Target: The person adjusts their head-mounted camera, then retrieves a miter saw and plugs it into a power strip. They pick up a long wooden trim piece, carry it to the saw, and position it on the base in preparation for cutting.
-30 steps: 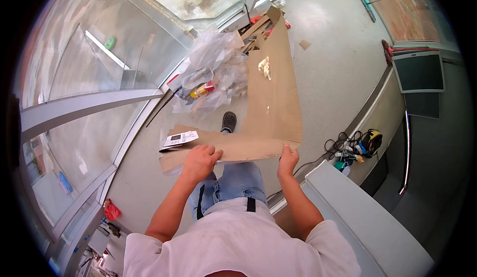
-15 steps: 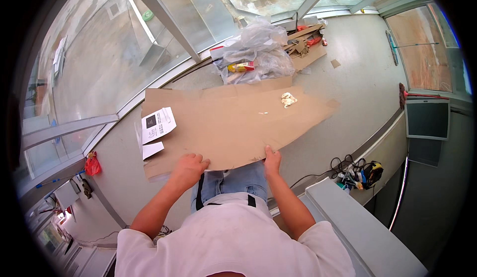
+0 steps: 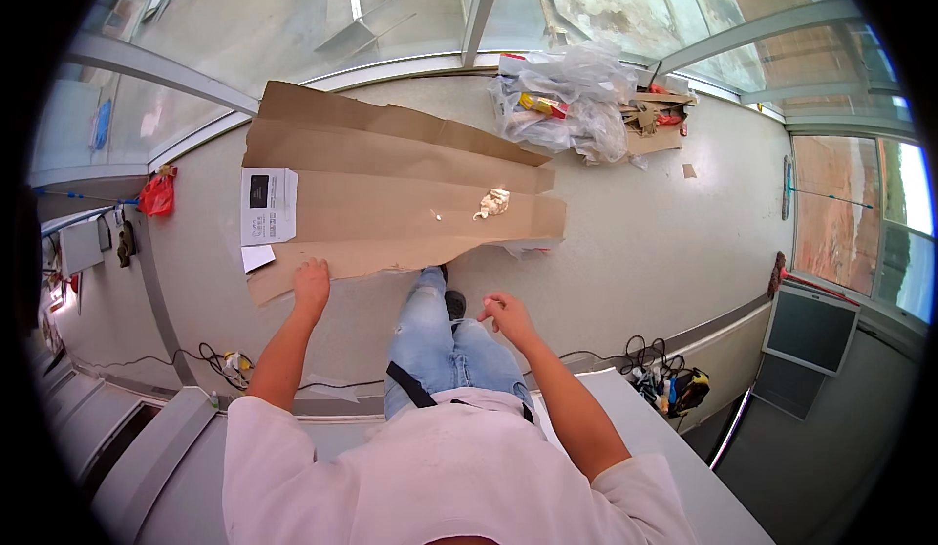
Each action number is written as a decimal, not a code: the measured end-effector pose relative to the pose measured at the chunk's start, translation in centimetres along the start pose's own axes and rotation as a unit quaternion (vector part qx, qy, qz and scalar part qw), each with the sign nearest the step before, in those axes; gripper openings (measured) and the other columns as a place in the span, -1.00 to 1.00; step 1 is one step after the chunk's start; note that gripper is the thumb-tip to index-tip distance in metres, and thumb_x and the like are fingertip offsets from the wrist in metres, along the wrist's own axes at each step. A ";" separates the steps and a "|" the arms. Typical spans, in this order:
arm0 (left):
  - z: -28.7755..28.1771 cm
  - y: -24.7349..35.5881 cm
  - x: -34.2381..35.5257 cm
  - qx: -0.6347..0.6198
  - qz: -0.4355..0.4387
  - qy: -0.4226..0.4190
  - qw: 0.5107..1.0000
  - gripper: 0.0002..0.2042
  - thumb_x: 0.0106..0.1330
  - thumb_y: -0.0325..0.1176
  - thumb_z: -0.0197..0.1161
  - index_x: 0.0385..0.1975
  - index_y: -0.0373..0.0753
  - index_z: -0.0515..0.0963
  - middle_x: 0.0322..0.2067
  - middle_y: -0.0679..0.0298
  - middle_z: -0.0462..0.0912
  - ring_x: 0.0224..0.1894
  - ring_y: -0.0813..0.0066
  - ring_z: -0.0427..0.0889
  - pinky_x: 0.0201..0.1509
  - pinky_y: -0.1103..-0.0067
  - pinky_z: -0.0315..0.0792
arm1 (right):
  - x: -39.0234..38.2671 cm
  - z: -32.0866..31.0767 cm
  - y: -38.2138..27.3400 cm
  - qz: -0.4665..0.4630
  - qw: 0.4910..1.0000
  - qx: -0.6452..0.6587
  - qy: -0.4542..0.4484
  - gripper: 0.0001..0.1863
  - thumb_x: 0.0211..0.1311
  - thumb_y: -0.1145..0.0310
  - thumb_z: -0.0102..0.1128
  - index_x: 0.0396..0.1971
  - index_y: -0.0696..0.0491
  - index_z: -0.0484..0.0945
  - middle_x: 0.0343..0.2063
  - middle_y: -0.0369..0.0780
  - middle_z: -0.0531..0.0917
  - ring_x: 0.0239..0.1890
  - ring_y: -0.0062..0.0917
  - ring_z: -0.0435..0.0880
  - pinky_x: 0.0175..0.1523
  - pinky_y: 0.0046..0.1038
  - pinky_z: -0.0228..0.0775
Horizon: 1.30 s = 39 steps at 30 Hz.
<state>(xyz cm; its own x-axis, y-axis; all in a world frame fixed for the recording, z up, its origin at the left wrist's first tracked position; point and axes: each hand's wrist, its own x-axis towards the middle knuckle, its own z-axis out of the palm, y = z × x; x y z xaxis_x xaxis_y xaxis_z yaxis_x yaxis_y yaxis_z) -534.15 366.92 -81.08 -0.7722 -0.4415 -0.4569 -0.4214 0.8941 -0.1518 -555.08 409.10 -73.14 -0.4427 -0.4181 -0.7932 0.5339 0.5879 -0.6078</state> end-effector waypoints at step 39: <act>30.3 10.3 -63.0 -0.679 -0.667 0.234 0.198 -0.79 0.36 -0.33 0.11 -0.22 -0.30 0.63 -0.52 0.19 0.68 -0.54 0.42 0.64 -0.46 0.45 0.51 | -6.6 25.7 -1.4 -0.023 0.855 -0.438 -0.276 -0.70 0.29 0.49 0.02 0.00 0.16 0.52 -0.31 -0.22 0.68 -0.39 -0.60 0.63 -0.32 -0.55 0.45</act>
<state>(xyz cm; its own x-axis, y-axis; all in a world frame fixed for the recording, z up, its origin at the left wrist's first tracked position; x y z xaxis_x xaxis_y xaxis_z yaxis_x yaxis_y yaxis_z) -475.39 406.20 -80.43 0.6314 -0.4603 -0.6240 0.1066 -0.7456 0.6579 -534.38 393.28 -67.98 0.0891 -0.5754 -0.8130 -0.3266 0.7543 -0.5696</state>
